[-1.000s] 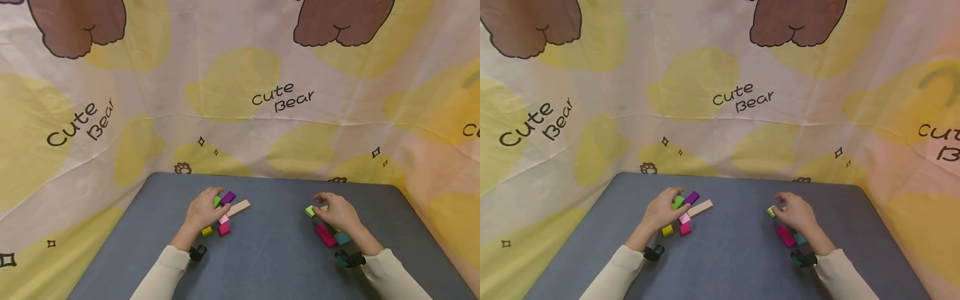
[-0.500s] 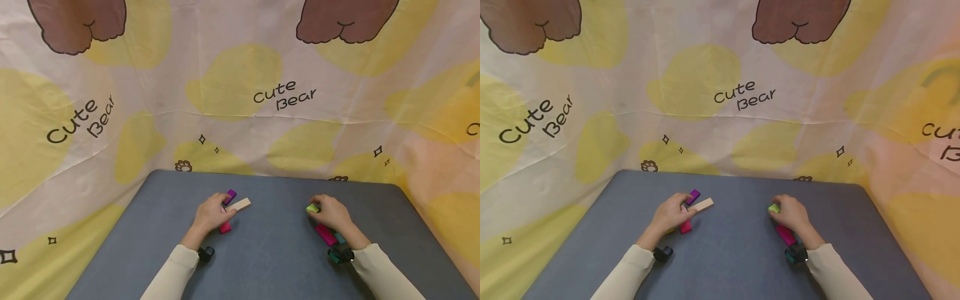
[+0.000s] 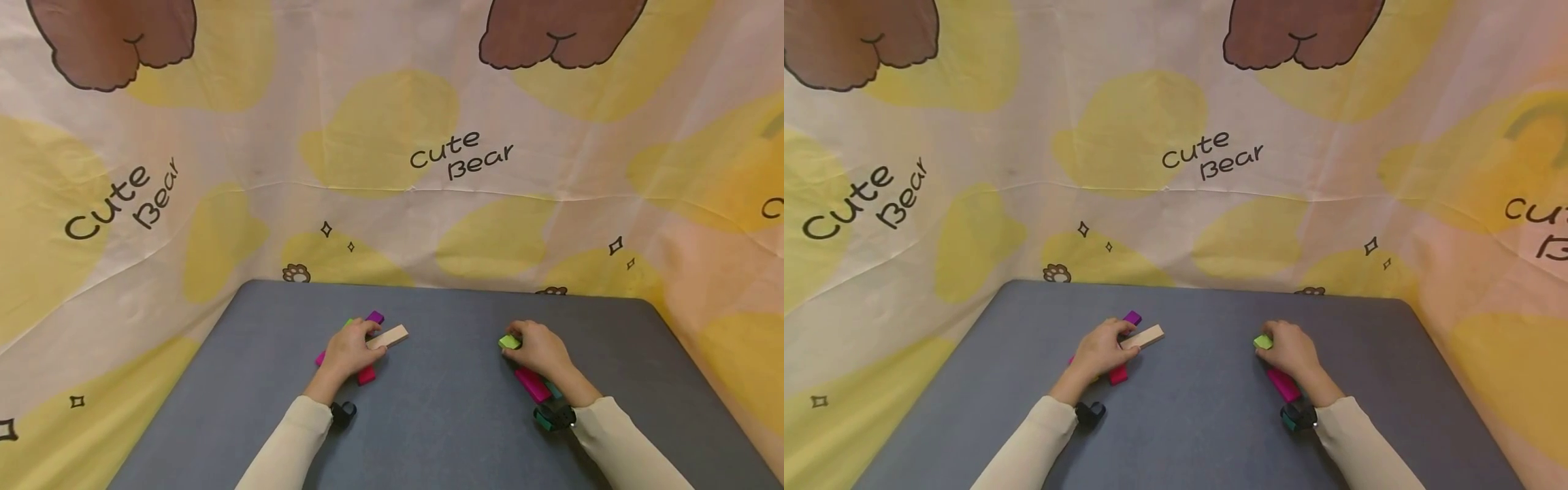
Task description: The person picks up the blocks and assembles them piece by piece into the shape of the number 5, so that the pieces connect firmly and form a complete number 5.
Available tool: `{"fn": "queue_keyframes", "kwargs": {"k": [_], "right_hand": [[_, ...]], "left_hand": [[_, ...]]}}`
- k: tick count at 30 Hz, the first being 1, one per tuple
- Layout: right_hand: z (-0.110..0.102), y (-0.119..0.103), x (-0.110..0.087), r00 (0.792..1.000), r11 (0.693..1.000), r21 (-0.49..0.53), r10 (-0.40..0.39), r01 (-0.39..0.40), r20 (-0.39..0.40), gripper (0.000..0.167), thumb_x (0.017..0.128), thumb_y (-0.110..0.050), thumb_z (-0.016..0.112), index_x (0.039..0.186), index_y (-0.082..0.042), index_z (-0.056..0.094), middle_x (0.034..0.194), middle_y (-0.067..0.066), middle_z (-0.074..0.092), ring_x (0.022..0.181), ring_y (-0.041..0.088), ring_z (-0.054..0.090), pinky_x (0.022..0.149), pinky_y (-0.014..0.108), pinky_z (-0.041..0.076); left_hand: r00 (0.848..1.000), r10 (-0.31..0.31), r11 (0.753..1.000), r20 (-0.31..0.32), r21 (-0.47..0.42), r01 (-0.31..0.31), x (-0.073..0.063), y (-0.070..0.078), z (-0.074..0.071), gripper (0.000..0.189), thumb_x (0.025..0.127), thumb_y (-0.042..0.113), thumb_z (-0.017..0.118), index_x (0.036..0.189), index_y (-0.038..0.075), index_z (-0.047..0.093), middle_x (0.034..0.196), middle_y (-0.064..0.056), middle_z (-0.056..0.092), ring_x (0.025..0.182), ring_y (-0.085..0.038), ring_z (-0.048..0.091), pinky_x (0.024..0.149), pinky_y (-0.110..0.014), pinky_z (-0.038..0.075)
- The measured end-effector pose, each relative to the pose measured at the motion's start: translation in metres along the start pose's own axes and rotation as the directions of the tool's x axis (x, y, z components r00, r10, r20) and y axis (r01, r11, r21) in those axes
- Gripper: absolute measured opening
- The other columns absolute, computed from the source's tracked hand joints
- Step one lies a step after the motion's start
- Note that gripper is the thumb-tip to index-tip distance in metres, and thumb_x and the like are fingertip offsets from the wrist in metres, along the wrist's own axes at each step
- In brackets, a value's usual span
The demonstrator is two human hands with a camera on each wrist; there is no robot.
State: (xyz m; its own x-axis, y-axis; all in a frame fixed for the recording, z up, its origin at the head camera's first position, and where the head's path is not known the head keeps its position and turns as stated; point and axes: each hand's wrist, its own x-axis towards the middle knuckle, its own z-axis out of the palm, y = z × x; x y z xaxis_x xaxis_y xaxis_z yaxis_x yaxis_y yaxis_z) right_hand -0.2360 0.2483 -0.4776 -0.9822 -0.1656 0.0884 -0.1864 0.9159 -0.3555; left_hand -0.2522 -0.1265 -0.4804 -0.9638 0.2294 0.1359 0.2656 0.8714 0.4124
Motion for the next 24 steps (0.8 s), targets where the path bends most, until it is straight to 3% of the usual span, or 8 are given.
{"fn": "queue_keyframes", "kwargs": {"k": [12,24], "right_hand": [[0.002,-0.003,0.006,1.0,1.0,0.029,0.002,-0.002,-0.012,0.034,0.077,-0.019,0.076,0.106,-0.003,0.07,0.098,0.013,0.069,0.083,0.025,0.064,0.066,0.041,0.051],[0.008,-0.029,0.033,0.994,0.986,0.125,-0.111,0.109,0.008,0.032,0.079,-0.011,0.074,0.11,-0.004,0.069,0.11,0.016,0.066,0.095,0.032,0.064,0.075,0.046,0.052]], "left_hand": [[0.999,-0.031,0.999,0.028,0.027,0.03,0.006,-0.001,0.004,0.033,0.075,0.033,0.077,0.104,0.018,0.071,0.094,0.002,0.064,0.081,-0.013,0.059,0.069,-0.036,0.049],[0.997,-0.047,0.998,0.059,0.039,0.044,0.01,0.0,0.003,0.03,0.074,0.032,0.077,0.101,0.02,0.072,0.092,0.002,0.062,0.08,-0.012,0.058,0.069,-0.034,0.048]]}}
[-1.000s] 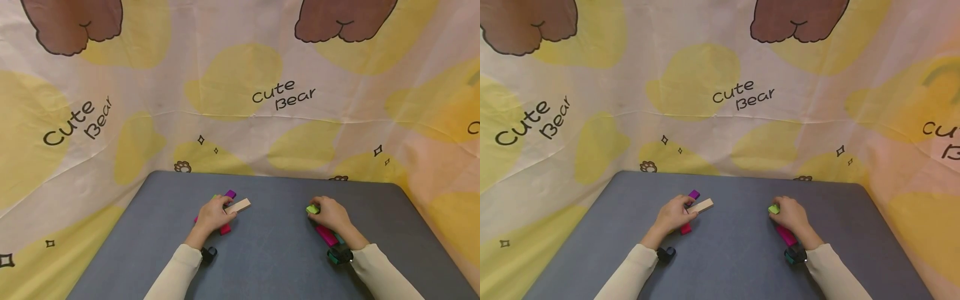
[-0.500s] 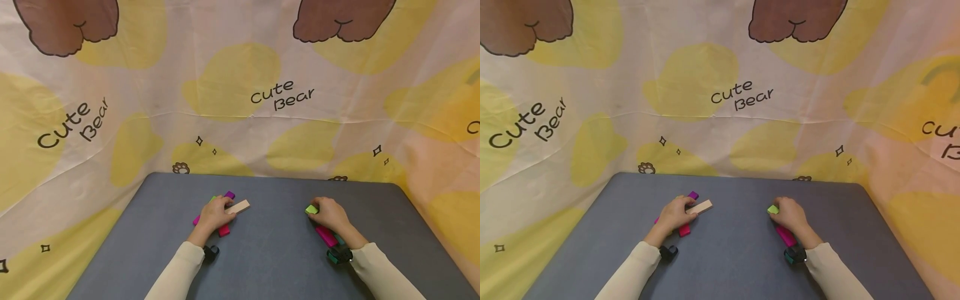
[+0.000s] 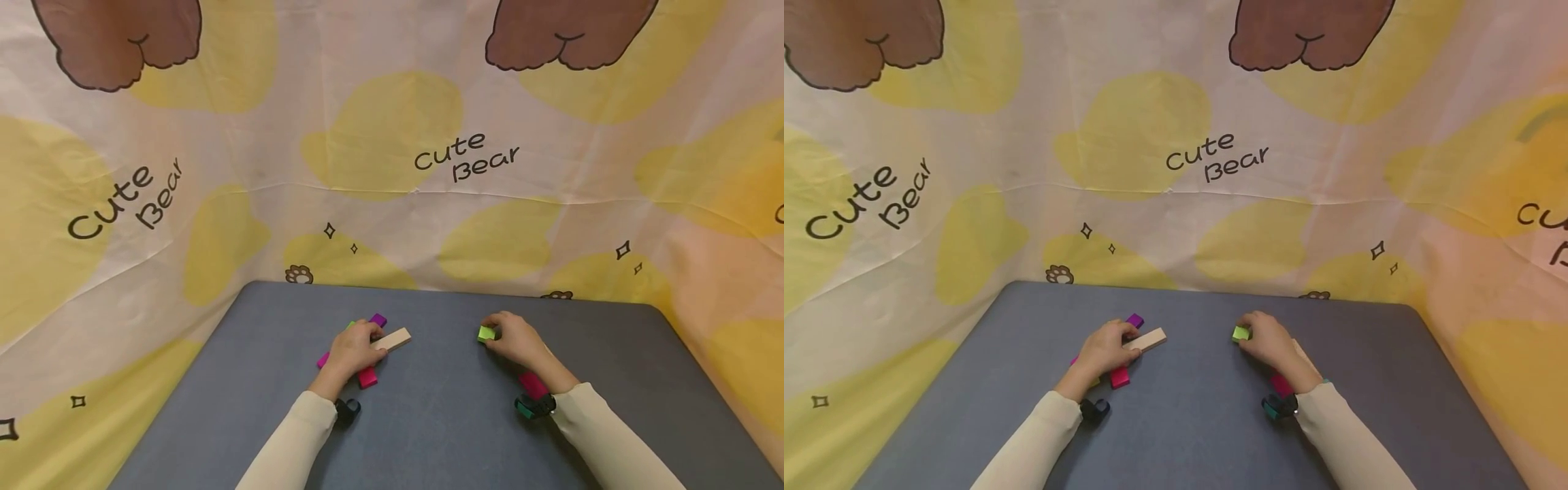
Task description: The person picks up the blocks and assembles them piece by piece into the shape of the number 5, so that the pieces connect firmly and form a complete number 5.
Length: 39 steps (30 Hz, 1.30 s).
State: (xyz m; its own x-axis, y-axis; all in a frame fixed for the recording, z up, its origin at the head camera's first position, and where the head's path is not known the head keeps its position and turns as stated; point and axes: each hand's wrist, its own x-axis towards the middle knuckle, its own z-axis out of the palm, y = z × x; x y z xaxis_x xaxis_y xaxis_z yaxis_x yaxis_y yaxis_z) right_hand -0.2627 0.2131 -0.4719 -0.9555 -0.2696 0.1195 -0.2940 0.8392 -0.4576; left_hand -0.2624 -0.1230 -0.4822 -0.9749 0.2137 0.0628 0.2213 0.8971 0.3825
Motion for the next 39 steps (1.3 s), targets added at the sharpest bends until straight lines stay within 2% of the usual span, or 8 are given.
{"fn": "queue_keyframes", "kwargs": {"k": [5,11,23,27,32,36,39], "right_hand": [[0.007,-0.006,0.012,0.999,0.999,0.024,-0.047,0.047,0.009,0.032,0.079,-0.007,0.073,0.11,-0.002,0.068,0.11,0.015,0.066,0.095,0.031,0.064,0.077,0.046,0.052],[0.016,-0.01,0.023,0.998,0.997,0.041,-0.059,0.059,0.02,0.033,0.078,-0.006,0.072,0.111,-0.003,0.068,0.107,0.014,0.065,0.088,0.026,0.063,0.073,0.042,0.051],[0.027,-0.008,0.029,0.996,0.997,0.036,-0.074,0.072,0.044,0.034,0.079,-0.004,0.07,0.112,-0.003,0.068,0.106,0.013,0.064,0.081,0.021,0.058,0.068,0.036,0.048],[0.026,-0.008,0.029,0.997,0.997,0.041,-0.071,0.07,0.027,0.036,0.079,-0.007,0.071,0.114,-0.002,0.068,0.109,0.015,0.065,0.087,0.025,0.061,0.072,0.041,0.05],[0.025,-0.009,0.029,0.999,0.996,0.075,-0.044,0.043,0.012,0.027,0.081,-0.009,0.072,0.106,-0.002,0.071,0.106,0.015,0.065,0.089,0.028,0.064,0.075,0.043,0.052],[0.025,-0.01,0.029,1.0,0.997,0.077,-0.026,0.026,0.008,0.022,0.08,-0.008,0.072,0.102,-0.002,0.072,0.102,0.014,0.066,0.087,0.027,0.064,0.074,0.042,0.052],[0.026,-0.011,0.029,1.0,0.998,0.061,0.018,-0.018,0.009,0.022,0.08,-0.01,0.073,0.102,-0.005,0.073,0.103,0.012,0.066,0.088,0.026,0.064,0.074,0.042,0.052]], "left_hand": [[1.0,-0.002,1.0,0.016,-0.003,0.002,0.0,0.003,-0.005,0.031,0.074,0.032,0.078,0.101,0.019,0.073,0.092,0.0,0.063,0.08,-0.013,0.058,0.069,-0.035,0.048],[1.0,-0.002,1.0,0.031,-0.003,0.002,0.0,0.005,-0.007,0.028,0.074,0.031,0.079,0.097,0.018,0.073,0.089,0.0,0.064,0.076,-0.011,0.057,0.066,-0.033,0.047],[0.999,0.023,0.999,0.033,-0.036,-0.022,0.005,0.006,-0.003,0.023,0.074,0.028,0.079,0.092,0.016,0.073,0.084,0.003,0.065,0.071,-0.009,0.055,0.063,-0.029,0.046],[0.997,0.08,0.997,0.004,-0.018,-0.08,0.008,0.006,-0.001,0.021,0.073,0.026,0.077,0.092,0.017,0.073,0.087,0.003,0.065,0.077,-0.012,0.057,0.071,-0.031,0.048],[0.985,0.169,0.986,-0.029,-0.008,-0.169,0.014,0.012,0.001,0.022,0.074,0.023,0.075,0.095,0.017,0.074,0.094,0.0,0.068,0.087,-0.018,0.057,0.077,-0.033,0.048],[0.983,0.18,0.983,-0.028,-0.017,-0.181,0.02,0.021,0.002,0.023,0.074,0.024,0.074,0.097,0.019,0.075,0.097,0.002,0.068,0.09,-0.017,0.057,0.073,-0.03,0.048],[0.983,0.18,0.983,-0.019,-0.019,-0.181,0.025,0.028,0.004,0.023,0.075,0.024,0.074,0.098,0.02,0.075,0.096,0.002,0.067,0.089,-0.017,0.057,0.072,-0.03,0.047]]}}
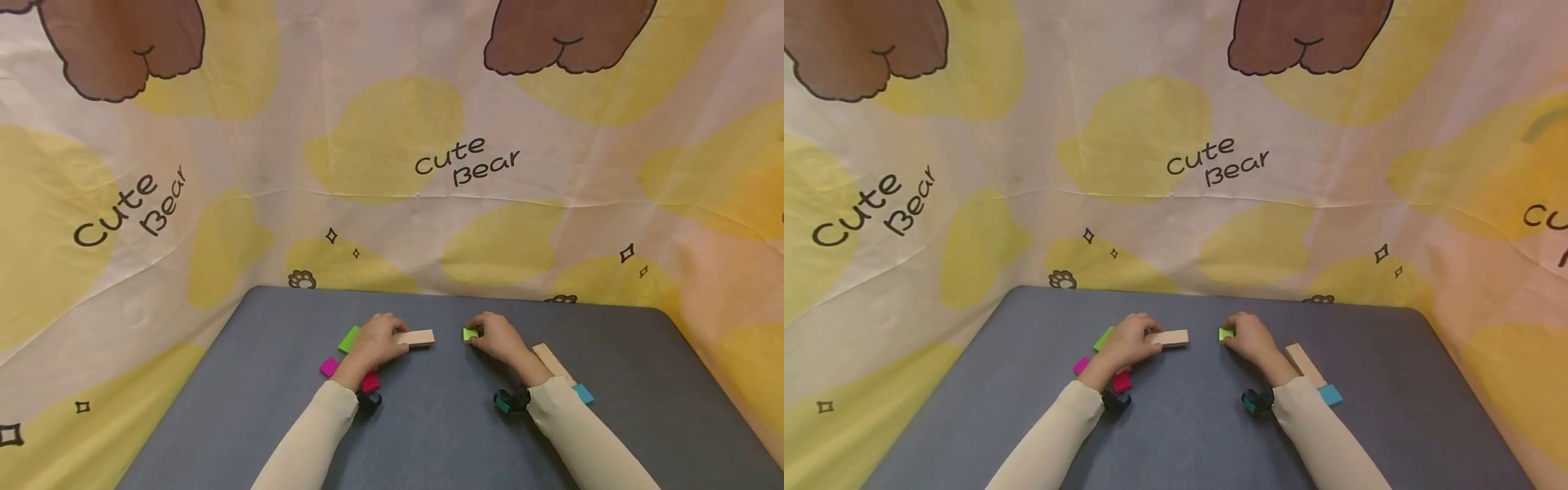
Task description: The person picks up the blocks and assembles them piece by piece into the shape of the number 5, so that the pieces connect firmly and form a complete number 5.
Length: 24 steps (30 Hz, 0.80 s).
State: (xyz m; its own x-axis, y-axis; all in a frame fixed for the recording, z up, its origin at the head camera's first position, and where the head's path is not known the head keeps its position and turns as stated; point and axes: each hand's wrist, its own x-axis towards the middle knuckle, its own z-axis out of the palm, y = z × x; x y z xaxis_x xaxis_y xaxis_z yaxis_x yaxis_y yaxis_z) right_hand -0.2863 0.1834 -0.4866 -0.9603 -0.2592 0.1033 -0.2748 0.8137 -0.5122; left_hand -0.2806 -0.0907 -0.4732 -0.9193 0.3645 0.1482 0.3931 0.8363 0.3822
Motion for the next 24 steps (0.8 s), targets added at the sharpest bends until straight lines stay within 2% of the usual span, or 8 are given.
{"fn": "queue_keyframes", "kwargs": {"k": [5,11,24], "right_hand": [[0.001,-0.003,0.0,0.998,0.998,-0.019,0.064,-0.064,-0.005,0.022,0.08,-0.012,0.074,0.101,-0.007,0.073,0.105,0.011,0.067,0.091,0.026,0.064,0.074,0.043,0.052],[0.0,-0.006,0.0,0.996,0.996,-0.032,0.089,-0.089,-0.011,0.022,0.08,-0.013,0.075,0.101,-0.009,0.074,0.107,0.011,0.068,0.092,0.027,0.064,0.073,0.042,0.052],[-0.001,-0.004,0.003,0.995,0.995,-0.018,0.101,-0.101,0.0,0.02,0.08,-0.013,0.076,0.099,-0.01,0.075,0.105,0.009,0.069,0.09,0.024,0.064,0.072,0.041,0.052]], "left_hand": [[1.0,0.024,1.0,0.012,-0.008,-0.024,0.014,0.011,0.006,0.023,0.076,0.024,0.074,0.098,0.02,0.076,0.096,0.002,0.066,0.088,-0.016,0.056,0.072,-0.03,0.047],[0.999,0.047,0.999,0.025,0.003,-0.047,0.031,0.02,0.016,0.024,0.076,0.026,0.075,0.099,0.021,0.076,0.098,0.001,0.067,0.086,-0.015,0.055,0.071,-0.027,0.044],[0.997,0.036,0.999,0.064,0.001,-0.036,0.047,0.032,0.035,0.022,0.077,0.025,0.076,0.099,0.022,0.076,0.097,0.002,0.066,0.085,-0.015,0.054,0.067,-0.027,0.042]]}}
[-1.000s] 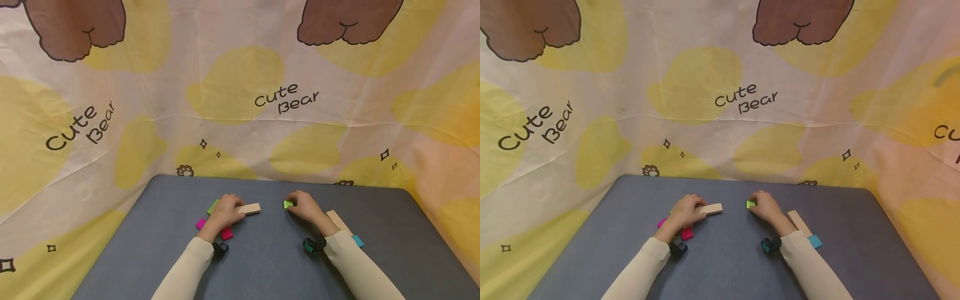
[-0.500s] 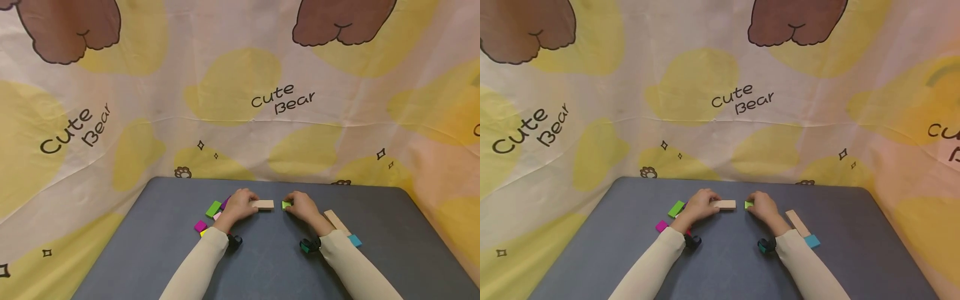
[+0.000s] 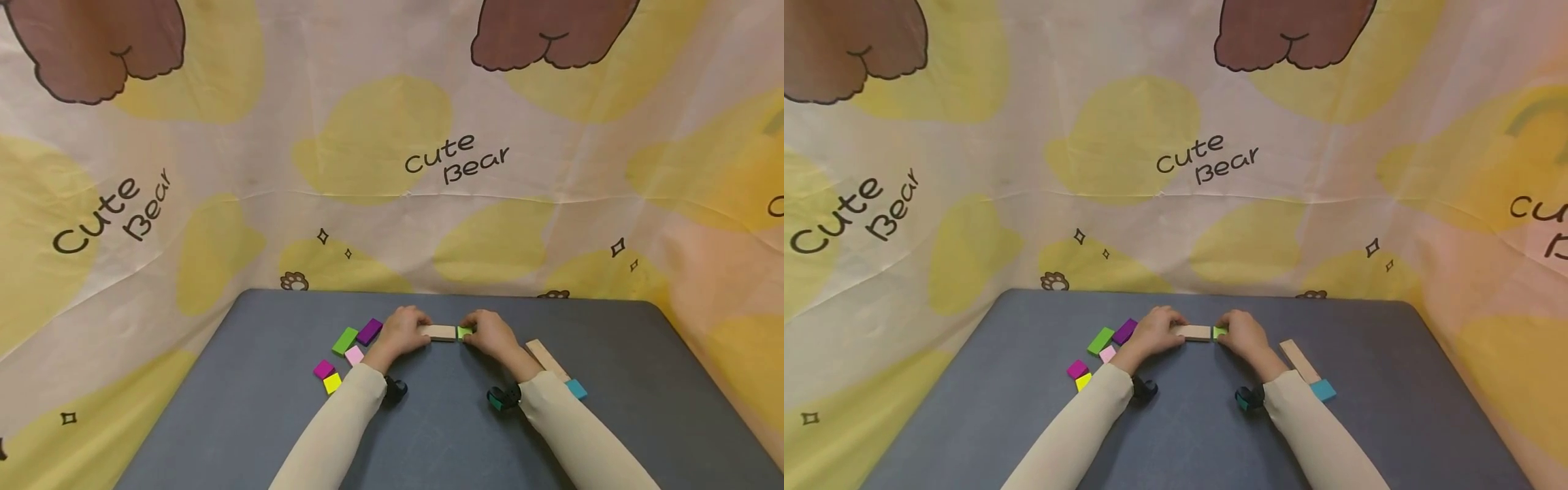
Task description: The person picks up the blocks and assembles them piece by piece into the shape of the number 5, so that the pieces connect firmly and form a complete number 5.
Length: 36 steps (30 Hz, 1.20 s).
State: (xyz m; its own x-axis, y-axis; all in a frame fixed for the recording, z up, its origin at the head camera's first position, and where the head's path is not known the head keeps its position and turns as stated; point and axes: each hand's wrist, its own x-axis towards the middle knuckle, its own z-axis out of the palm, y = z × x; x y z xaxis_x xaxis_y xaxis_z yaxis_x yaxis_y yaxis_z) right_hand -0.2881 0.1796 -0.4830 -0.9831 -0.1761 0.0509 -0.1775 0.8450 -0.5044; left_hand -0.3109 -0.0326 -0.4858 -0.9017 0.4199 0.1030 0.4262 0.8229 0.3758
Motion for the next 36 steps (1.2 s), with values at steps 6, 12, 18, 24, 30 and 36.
{"fn": "queue_keyframes", "kwargs": {"k": [6,12,18,24,30,36], "right_hand": [[-0.002,-0.002,0.0,1.0,1.0,-0.013,-0.003,0.003,0.005,0.02,0.079,-0.014,0.076,0.099,-0.011,0.075,0.105,0.008,0.069,0.088,0.023,0.064,0.07,0.04,0.051],[-0.002,-0.003,0.0,1.0,1.0,-0.006,0.005,-0.005,0.01,0.021,0.079,-0.013,0.076,0.1,-0.01,0.075,0.106,0.009,0.069,0.09,0.024,0.064,0.071,0.04,0.051],[-0.002,-0.003,-0.001,1.0,1.0,-0.004,0.014,-0.014,0.018,0.02,0.08,-0.013,0.076,0.1,-0.011,0.075,0.107,0.009,0.069,0.09,0.024,0.064,0.07,0.039,0.051],[-0.003,-0.006,-0.001,1.0,1.0,-0.025,0.007,-0.007,0.02,0.02,0.081,-0.014,0.075,0.101,-0.012,0.074,0.107,0.008,0.069,0.09,0.024,0.064,0.071,0.041,0.051],[0.0,-0.009,-0.001,1.0,0.998,-0.057,-0.011,0.011,0.006,0.021,0.08,-0.014,0.075,0.101,-0.012,0.074,0.107,0.009,0.069,0.091,0.025,0.064,0.072,0.042,0.051],[0.001,-0.007,-0.004,1.0,0.998,-0.068,-0.018,0.018,-0.007,0.022,0.081,-0.014,0.075,0.102,-0.012,0.074,0.108,0.009,0.068,0.092,0.026,0.064,0.073,0.043,0.052]], "left_hand": [[1.0,0.001,1.0,0.005,-0.01,-0.001,0.004,0.001,0.005,0.023,0.076,0.024,0.076,0.099,0.022,0.076,0.097,0.002,0.066,0.086,-0.015,0.055,0.07,-0.027,0.044],[0.999,-0.027,0.999,0.017,-0.017,0.028,0.003,0.005,0.004,0.022,0.078,0.023,0.076,0.099,0.022,0.076,0.098,0.001,0.066,0.087,-0.016,0.055,0.07,-0.029,0.044],[0.998,-0.055,0.998,0.029,-0.031,0.056,0.002,0.007,0.004,0.021,0.079,0.023,0.075,0.1,0.022,0.075,0.098,0.001,0.065,0.087,-0.017,0.055,0.072,-0.031,0.045],[0.996,-0.085,0.995,0.032,-0.045,0.086,0.0,0.007,0.003,0.021,0.081,0.023,0.074,0.102,0.023,0.075,0.099,0.001,0.065,0.092,-0.019,0.055,0.082,-0.039,0.045],[0.997,-0.076,0.996,-0.004,-0.046,0.075,-0.005,0.004,0.001,0.028,0.083,0.027,0.071,0.111,0.022,0.073,0.104,-0.001,0.065,0.099,-0.022,0.055,0.088,-0.043,0.044],[0.998,-0.06,0.992,-0.029,-0.117,0.056,-0.015,-0.002,-0.009,0.03,0.087,0.027,0.065,0.115,0.018,0.07,0.11,-0.003,0.064,0.106,-0.024,0.055,0.089,-0.042,0.046]]}}
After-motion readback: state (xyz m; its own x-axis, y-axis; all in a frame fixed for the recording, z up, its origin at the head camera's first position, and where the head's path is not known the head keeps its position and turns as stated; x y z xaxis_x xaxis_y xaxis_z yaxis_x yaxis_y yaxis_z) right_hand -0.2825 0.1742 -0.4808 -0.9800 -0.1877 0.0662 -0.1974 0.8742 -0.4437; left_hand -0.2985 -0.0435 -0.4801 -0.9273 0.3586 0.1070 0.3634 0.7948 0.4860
